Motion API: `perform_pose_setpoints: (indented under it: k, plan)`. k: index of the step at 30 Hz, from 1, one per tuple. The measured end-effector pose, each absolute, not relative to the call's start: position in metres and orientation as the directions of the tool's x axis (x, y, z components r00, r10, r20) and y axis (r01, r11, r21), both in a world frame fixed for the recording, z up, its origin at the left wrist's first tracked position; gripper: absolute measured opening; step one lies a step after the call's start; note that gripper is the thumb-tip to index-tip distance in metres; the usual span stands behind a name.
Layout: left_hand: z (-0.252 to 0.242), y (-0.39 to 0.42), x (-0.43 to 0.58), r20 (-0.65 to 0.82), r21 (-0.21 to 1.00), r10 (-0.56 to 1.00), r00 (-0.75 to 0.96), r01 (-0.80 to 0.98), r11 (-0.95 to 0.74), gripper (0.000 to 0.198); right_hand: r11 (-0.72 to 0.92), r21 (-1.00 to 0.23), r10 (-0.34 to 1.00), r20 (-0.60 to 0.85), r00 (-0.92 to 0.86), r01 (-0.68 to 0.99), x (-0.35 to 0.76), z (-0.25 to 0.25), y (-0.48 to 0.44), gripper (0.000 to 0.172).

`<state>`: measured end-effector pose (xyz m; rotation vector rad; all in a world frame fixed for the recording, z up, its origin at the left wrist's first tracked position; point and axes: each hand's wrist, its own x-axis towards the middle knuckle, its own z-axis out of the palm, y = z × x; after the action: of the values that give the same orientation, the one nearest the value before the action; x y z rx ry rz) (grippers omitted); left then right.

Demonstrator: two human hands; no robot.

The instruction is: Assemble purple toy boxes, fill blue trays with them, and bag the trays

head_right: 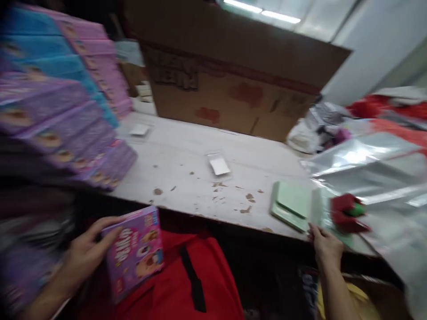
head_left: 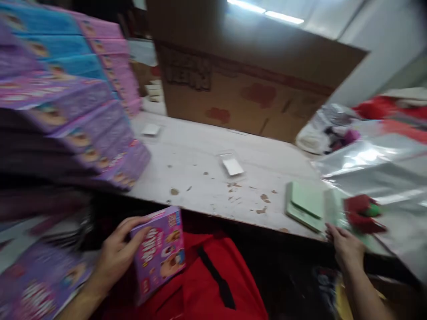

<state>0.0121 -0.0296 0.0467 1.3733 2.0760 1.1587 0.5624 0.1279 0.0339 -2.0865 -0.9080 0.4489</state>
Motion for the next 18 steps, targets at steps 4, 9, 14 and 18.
perform_pose_setpoints:
  k: [4,9,14,18]
  plan:
    - [0.052,-0.029,0.021,0.197,0.823,0.923,-0.331,0.567,0.028,0.021,-0.246,-0.942,0.967,-0.254,-0.007,0.227,0.392,0.025,0.099,0.043]
    - [0.062,-0.036,0.035,0.244,0.802,0.929,-0.277,0.596,-0.033,0.018,-0.188,-0.982,0.813,-0.143,-0.565,-0.022,0.215,0.062,0.053,0.024]
    - [0.064,-0.045,0.039,0.265,0.798,0.914,-0.306,0.603,-0.029,0.021,-0.102,-0.993,0.799,-0.119,-0.589,0.062,0.171,0.042,0.054,0.029]
    - [0.062,-0.047,0.032,0.238,0.811,0.896,-0.375,0.584,0.029,0.023,0.463,-0.824,0.786,0.212,-0.581,0.326,0.185,0.029,0.063,0.044]
